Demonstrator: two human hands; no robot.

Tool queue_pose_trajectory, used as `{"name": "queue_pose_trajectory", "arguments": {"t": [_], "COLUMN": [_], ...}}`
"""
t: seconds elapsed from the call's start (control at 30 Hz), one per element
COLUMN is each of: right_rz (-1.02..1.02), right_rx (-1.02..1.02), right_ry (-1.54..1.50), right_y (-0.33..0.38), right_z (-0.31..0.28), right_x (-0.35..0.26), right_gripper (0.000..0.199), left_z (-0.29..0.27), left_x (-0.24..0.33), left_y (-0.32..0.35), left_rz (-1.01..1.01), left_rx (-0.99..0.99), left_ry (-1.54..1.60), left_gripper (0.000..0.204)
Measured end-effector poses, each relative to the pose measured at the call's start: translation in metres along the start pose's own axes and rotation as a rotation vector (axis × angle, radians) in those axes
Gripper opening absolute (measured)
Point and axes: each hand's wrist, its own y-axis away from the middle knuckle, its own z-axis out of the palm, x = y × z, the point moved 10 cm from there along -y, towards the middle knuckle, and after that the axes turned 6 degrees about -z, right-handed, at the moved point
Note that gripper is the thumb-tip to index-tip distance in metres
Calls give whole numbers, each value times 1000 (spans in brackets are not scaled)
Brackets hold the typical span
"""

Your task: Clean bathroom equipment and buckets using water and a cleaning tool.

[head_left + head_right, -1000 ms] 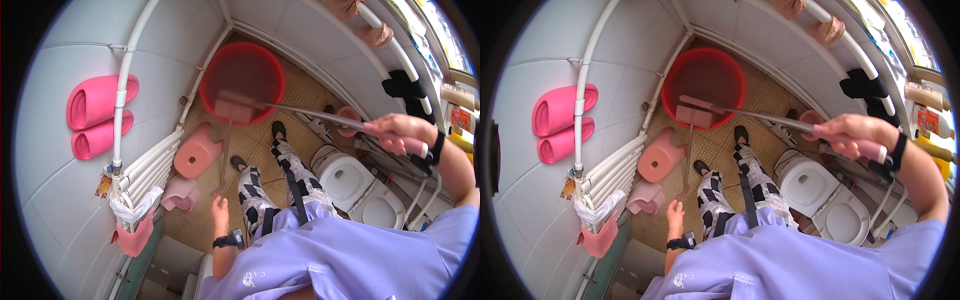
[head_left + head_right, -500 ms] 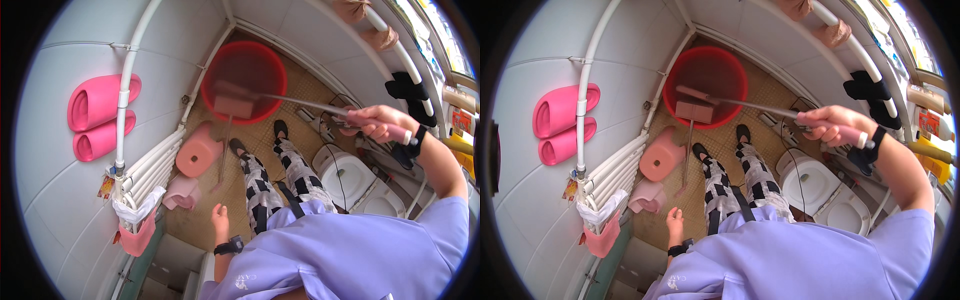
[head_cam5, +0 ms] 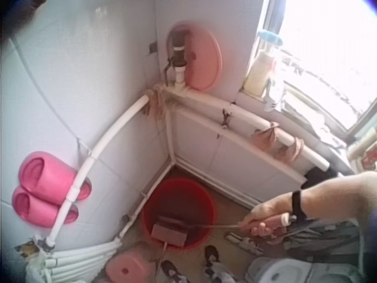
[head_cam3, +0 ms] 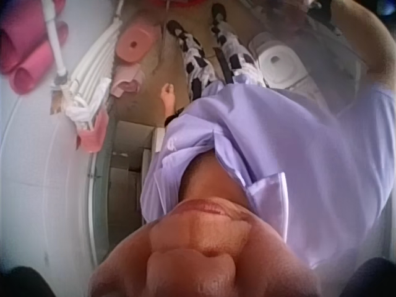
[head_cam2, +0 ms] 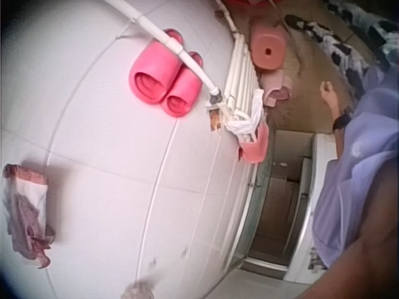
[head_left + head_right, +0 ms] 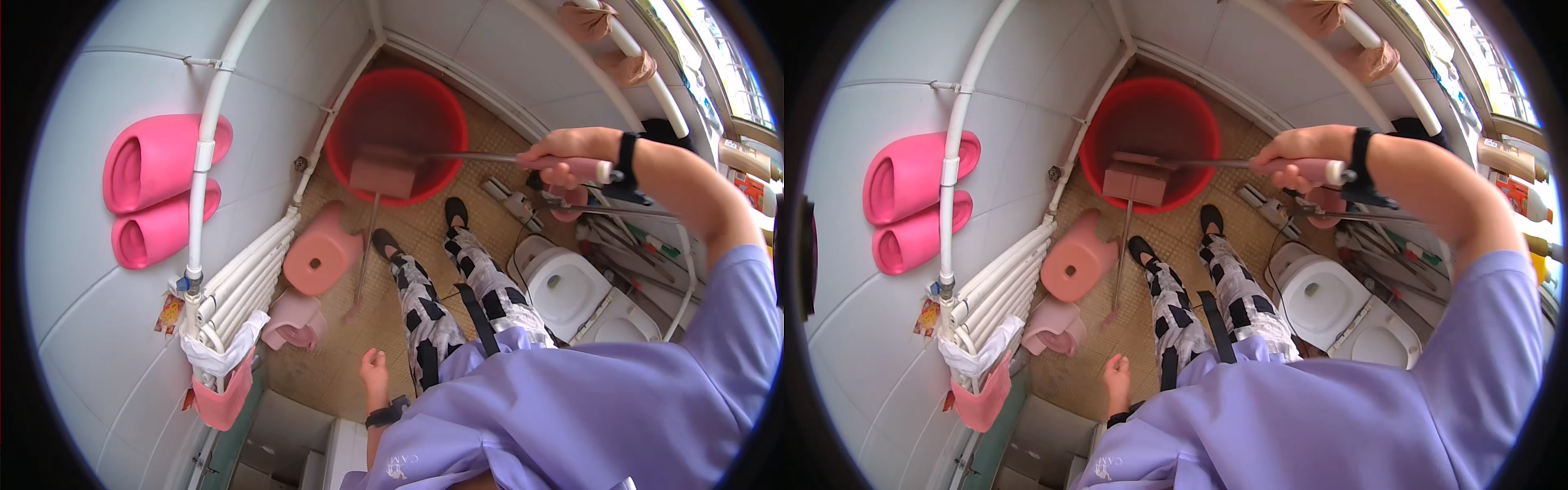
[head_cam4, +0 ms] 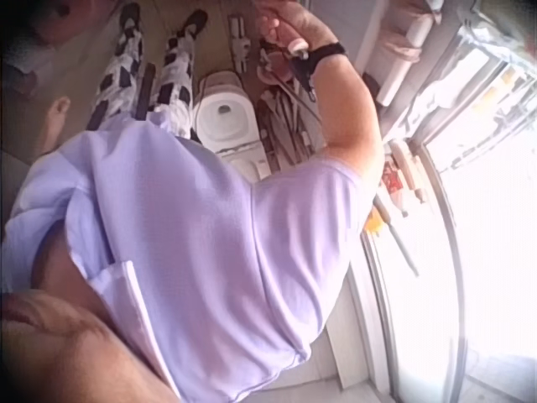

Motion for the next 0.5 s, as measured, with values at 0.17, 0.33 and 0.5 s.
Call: {"name": "queue_pose_trajectory", "arguments": {"t": [0.17,0.33,0.5], "right_rz": [-378,-596,-597], "right_rx": [122,282,343], "right_ry": [264,156,278], "right_y": [-76,-60,13], "right_z": [53,85,85], "right_x": [2,71,104], "right_gripper": [27,30,43], "left_z": [8,-5,-19], "left_x": [-9,18,19], "left_y": [-1,3,-7], "left_rz": [-74,-68,20], "left_rx": [-18,-39,-6], "left_ry": [-10,86,109], "left_gripper": [35,33,32]}}
